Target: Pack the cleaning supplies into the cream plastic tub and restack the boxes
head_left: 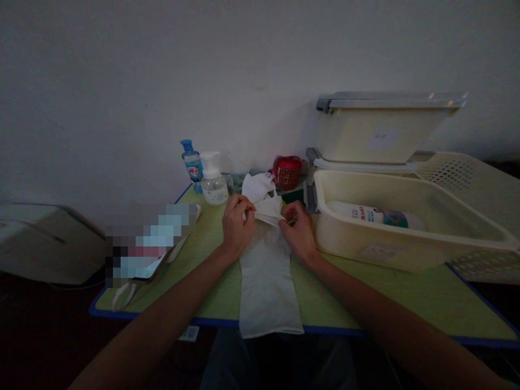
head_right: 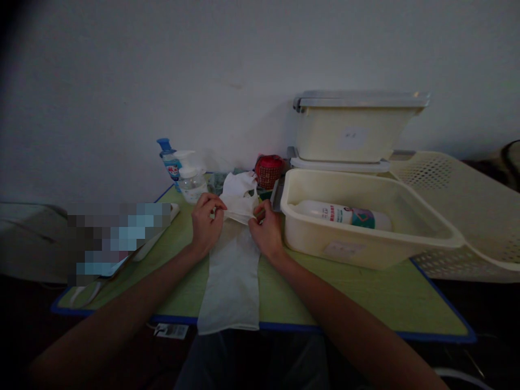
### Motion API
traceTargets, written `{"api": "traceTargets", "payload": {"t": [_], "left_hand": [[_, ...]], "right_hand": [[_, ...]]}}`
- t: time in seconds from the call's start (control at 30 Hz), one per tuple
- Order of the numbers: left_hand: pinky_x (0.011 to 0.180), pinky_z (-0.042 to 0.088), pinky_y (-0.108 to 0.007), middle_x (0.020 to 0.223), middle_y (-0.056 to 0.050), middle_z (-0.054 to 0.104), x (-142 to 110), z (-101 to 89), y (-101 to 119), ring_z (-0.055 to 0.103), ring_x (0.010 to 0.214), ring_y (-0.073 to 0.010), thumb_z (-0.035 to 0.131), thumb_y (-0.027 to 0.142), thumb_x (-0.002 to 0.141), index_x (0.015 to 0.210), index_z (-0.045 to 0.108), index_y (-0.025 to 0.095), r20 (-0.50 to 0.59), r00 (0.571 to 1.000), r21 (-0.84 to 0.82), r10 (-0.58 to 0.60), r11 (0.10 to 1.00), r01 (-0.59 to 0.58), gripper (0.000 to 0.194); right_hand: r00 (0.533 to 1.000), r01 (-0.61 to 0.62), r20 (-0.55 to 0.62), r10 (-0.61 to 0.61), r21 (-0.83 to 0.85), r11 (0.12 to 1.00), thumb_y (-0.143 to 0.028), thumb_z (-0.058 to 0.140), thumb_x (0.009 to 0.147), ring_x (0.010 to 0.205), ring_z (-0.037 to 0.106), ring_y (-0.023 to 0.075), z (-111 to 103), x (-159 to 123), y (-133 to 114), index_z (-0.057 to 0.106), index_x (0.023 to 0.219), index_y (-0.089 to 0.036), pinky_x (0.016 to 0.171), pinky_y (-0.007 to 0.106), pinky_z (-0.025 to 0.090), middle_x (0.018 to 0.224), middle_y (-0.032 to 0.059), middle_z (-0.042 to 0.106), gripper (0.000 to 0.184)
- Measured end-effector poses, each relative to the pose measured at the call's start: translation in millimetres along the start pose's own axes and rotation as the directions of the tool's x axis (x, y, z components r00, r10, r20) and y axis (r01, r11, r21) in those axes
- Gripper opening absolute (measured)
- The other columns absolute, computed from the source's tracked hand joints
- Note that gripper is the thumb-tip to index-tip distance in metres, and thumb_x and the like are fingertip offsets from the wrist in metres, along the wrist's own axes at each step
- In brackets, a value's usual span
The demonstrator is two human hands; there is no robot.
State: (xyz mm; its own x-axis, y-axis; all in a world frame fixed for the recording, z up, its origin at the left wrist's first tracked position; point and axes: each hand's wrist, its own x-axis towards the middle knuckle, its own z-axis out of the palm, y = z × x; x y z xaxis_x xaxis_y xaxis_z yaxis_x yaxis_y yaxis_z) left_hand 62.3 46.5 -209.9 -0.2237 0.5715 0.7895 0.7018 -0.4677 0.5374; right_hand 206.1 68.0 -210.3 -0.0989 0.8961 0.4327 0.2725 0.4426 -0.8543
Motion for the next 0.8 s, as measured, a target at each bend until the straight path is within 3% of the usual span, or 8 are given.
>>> {"api": "traceTargets", "payload": {"t": [0.2, 0.4, 0.5, 0.6, 0.7, 0.8], "left_hand": [[0.063, 0.039, -0.025, 0.071, 0.0, 0.045, -0.6, 0.9, 2.8, 0.048, 0.07, -0.0139, 0.039, 0.001, 0.068, 0.066, 0.045, 0.019, -0.039, 0.999, -0.047, 0.037, 0.998, -0.039, 0.02], [0.052, 0.037, -0.02, 0.08, 0.0, 0.047, 0.1, 1.0, 5.1, 0.048, 0.065, -0.0102, 0.047, 0.009, 0.074, 0.08, 0.047, 0.019, -0.086, 0.995, -0.026, -0.053, 0.998, 0.05, 0.011], [0.053, 0.038, -0.02, 0.074, 0.001, 0.05, -1.8, 2.7, 4.2, 0.05, 0.06, -0.0097, 0.049, 0.017, 0.079, 0.08, 0.047, 0.019, -0.02, 0.99, -0.058, -0.143, 0.988, 0.142, 0.003], [0.052, 0.038, -0.02, 0.065, 0.003, 0.052, -4.3, 4.4, 4.8, 0.051, 0.054, -0.0097, 0.047, 0.025, 0.083, 0.08, 0.048, 0.019, 0.11, 0.964, -0.115, -0.244, 0.96, 0.256, 0.007], [0.049, 0.038, -0.02, 0.061, 0.004, 0.051, -5.7, 5.8, 7.0, 0.05, 0.051, -0.0096, 0.045, 0.029, 0.084, 0.081, 0.048, 0.019, 0.208, 0.937, -0.185, -0.282, 0.929, 0.321, 0.011], [0.047, 0.036, -0.019, 0.059, 0.005, 0.05, -6.4, 7.2, 9.3, 0.048, 0.05, -0.0093, 0.051, 0.027, 0.079, 0.084, 0.049, 0.018, 0.24, 0.927, -0.222, -0.289, 0.913, 0.343, 0.011]], "right_hand": [[0.998, 0.046, 0.029, -0.047, 0.048, 0.998, -0.012, 0.043, 0.059, 0.058, 0.044, 0.0115, 1.0, 0.0, -0.5, 0.04, 0.068, -0.021, 0.052, 0.023, 0.033, 0.065, -0.0037, 0.042, 0.013], [0.997, 0.053, 0.058, -0.058, 0.083, 0.995, -0.018, 0.049, 0.065, 0.056, 0.041, 0.0105, 2.1, -0.7, 0.2, 0.039, 0.066, -0.021, 0.051, 0.022, 0.033, 0.06, -0.0051, 0.039, 0.01], [0.992, 0.064, 0.103, -0.074, 0.098, 0.993, -0.024, 0.05, 0.069, 0.053, 0.038, 0.0101, 2.9, -0.9, 0.0, 0.039, 0.062, -0.021, 0.051, 0.022, 0.031, 0.057, -0.0051, 0.039, 0.013], [0.987, 0.079, 0.126, -0.095, 0.122, 0.989, -0.031, 0.048, 0.075, 0.053, 0.037, 0.0105, 2.7, -0.8, -0.1, 0.039, 0.06, -0.021, 0.051, 0.023, 0.03, 0.056, -0.0042, 0.038, 0.02], [0.988, 0.081, 0.123, -0.098, 0.134, 0.988, -0.034, 0.044, 0.078, 0.053, 0.036, 0.011, 1.7, -0.8, 0.2, 0.037, 0.058, -0.021, 0.05, 0.023, 0.028, 0.054, -0.0039, 0.037, 0.025], [0.989, 0.069, 0.119, -0.084, 0.127, 0.989, -0.036, 0.042, 0.08, 0.053, 0.036, 0.0114, 1.0, -1.0, 0.6, 0.037, 0.058, -0.021, 0.05, 0.023, 0.027, 0.053, -0.0037, 0.036, 0.027]]}}
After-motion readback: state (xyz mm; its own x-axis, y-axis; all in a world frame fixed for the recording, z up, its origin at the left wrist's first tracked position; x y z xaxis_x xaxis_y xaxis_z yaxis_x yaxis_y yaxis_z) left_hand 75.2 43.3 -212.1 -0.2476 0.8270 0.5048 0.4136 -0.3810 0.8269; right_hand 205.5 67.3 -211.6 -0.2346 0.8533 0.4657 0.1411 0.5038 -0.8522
